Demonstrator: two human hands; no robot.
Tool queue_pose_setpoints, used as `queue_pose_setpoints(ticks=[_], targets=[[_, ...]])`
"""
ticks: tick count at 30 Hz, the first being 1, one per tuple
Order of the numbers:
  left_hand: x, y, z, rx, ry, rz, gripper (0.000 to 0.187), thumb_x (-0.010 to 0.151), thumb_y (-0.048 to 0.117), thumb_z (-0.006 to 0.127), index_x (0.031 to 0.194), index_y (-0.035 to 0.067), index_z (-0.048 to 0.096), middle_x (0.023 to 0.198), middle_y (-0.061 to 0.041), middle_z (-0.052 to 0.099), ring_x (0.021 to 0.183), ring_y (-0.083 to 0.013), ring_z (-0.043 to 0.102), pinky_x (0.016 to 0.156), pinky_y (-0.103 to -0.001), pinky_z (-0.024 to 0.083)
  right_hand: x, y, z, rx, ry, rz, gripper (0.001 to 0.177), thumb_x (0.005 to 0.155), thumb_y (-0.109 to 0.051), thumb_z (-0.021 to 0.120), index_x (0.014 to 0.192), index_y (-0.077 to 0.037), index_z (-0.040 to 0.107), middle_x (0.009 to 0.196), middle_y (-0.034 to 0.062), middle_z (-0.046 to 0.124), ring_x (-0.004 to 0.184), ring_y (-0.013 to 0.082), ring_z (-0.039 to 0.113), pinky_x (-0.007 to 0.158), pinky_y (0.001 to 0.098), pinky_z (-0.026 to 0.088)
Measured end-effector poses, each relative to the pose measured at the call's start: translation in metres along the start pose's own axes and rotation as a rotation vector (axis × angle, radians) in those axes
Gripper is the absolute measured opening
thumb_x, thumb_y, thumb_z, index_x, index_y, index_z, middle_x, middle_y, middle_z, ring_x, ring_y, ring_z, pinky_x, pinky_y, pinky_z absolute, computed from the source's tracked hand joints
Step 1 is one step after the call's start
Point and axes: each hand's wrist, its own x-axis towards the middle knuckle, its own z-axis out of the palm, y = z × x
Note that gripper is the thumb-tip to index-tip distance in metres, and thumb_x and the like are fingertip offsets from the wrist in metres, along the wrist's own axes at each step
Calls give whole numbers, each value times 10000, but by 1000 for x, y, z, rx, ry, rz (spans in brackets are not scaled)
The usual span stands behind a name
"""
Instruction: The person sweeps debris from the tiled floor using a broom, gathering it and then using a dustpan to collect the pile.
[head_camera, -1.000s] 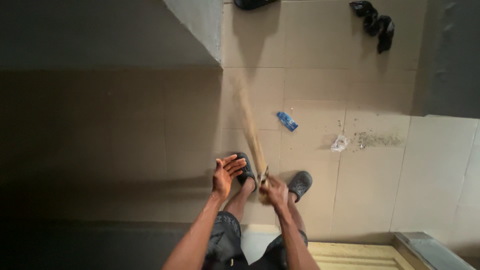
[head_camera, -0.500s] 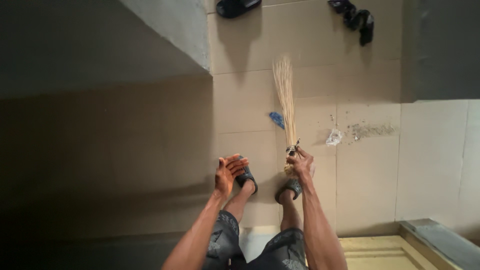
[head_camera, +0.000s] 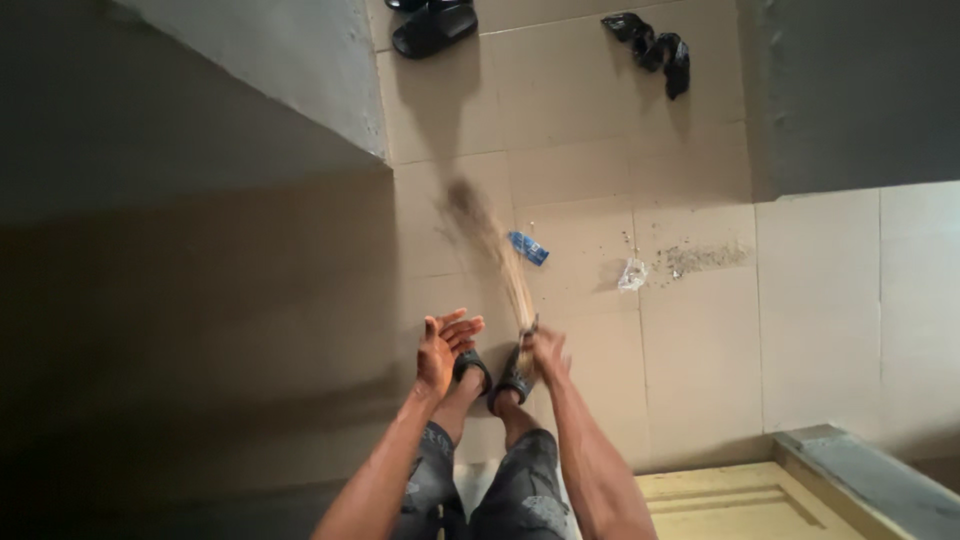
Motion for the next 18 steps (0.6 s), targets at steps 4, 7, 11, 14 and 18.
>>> queue_pose_setpoints(ticks=[4,7,11,14,18], targets=[[-3,-10,21,25,12,8,902,929,774,373,1399,27,559,1298,-212,702,1252,-320,654,996,-421,479,38,-51,-26,53,-1,-11,484,660,-68,728,1140,-68,793,800,87,754,629,190,679,562,328,565],[-8,-19,35,19,24,2,897,927,775,376,1399,33,549,1303,-209,700,1258,-318,652,999,-423,483,32,-54,-44,167,6,-135,560,652,-88,806,1202,-91,697,810,101,773,647,178,708,592,302,579],[-15,-26,55,15,40,14,893,927,772,389,1406,35,549,1308,-212,698,1258,-321,653,996,-416,476,-28,-7,-72,-108,-82,-198,462,682,-149,792,1139,-79,783,877,161,792,719,219,739,657,358,596],[-23,-30,71,13,46,9,892,929,768,400,1405,30,552,1310,-217,701,1256,-327,652,1000,-419,474,-78,25,-96,-422,-110,-81,642,600,-175,840,1233,-238,755,985,139,812,804,232,785,722,356,614],[-26,-34,84,13,17,-3,891,911,771,404,1410,47,545,1316,-201,696,1264,-316,652,1000,-423,478,-86,45,-127,-506,-71,63,608,608,-210,825,1212,-268,796,989,63,802,778,175,769,689,332,597]])
